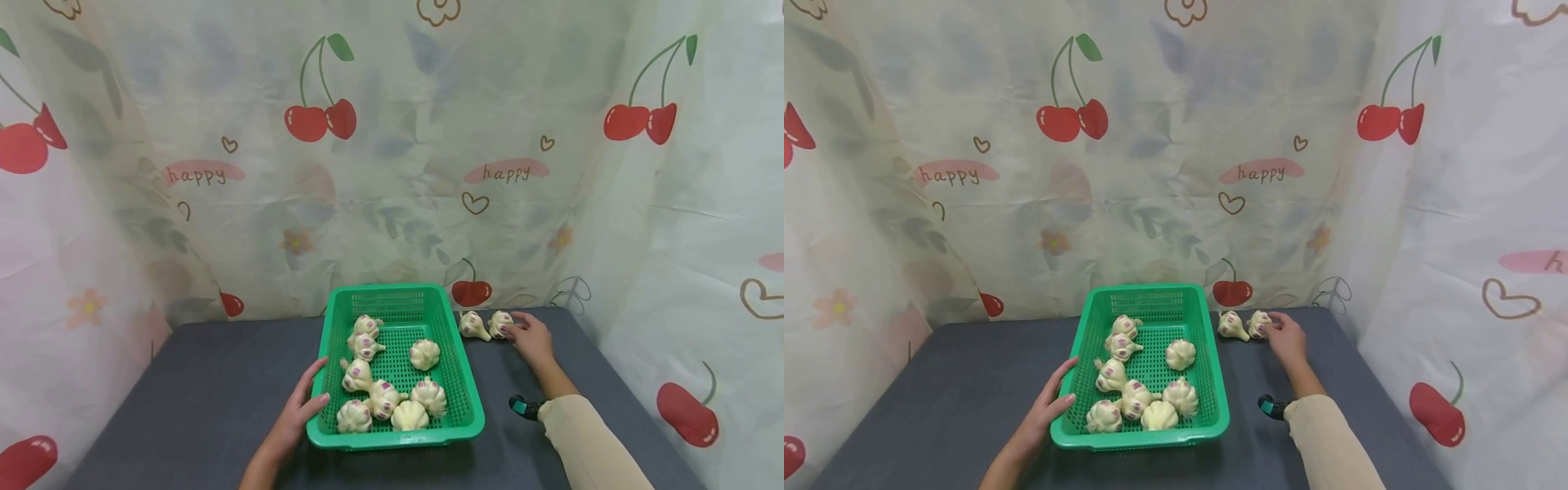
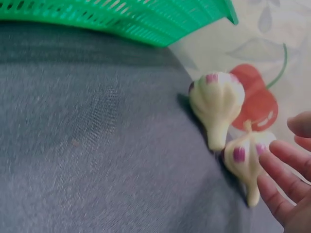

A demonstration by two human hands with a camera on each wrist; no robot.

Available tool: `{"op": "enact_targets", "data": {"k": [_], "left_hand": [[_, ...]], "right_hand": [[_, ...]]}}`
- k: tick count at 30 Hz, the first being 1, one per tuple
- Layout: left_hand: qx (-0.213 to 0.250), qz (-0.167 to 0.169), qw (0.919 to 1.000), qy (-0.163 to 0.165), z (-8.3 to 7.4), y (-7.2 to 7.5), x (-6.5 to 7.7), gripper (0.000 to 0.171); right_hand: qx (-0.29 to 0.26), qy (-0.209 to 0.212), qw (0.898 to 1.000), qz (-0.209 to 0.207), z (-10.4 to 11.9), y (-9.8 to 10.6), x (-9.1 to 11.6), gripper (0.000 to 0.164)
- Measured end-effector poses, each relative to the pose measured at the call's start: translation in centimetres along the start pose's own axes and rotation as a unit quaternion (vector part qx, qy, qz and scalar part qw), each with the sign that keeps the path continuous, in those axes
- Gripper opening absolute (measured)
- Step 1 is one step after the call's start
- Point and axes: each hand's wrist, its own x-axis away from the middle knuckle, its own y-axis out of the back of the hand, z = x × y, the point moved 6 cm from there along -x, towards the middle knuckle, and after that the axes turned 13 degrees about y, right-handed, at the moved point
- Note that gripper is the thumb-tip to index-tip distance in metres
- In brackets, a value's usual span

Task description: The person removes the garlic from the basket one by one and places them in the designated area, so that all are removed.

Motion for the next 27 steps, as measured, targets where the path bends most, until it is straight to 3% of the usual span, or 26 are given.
{"op": "enact_targets", "data": {"k": [19,27], "left_hand": [[-0.001,-0.003,1.0000,0.006,0.0,0.1,-0.1,0.059],[0.004,0.001,0.9999,0.010,0.2,0.0,-0.1,0.059]], "right_hand": [[-0.083,0.049,0.994,0.045,7.7,0.0,-1.6,0.036],[-0.102,0.105,0.986,0.085,11.5,-1.2,-1.2,0.037]]}}
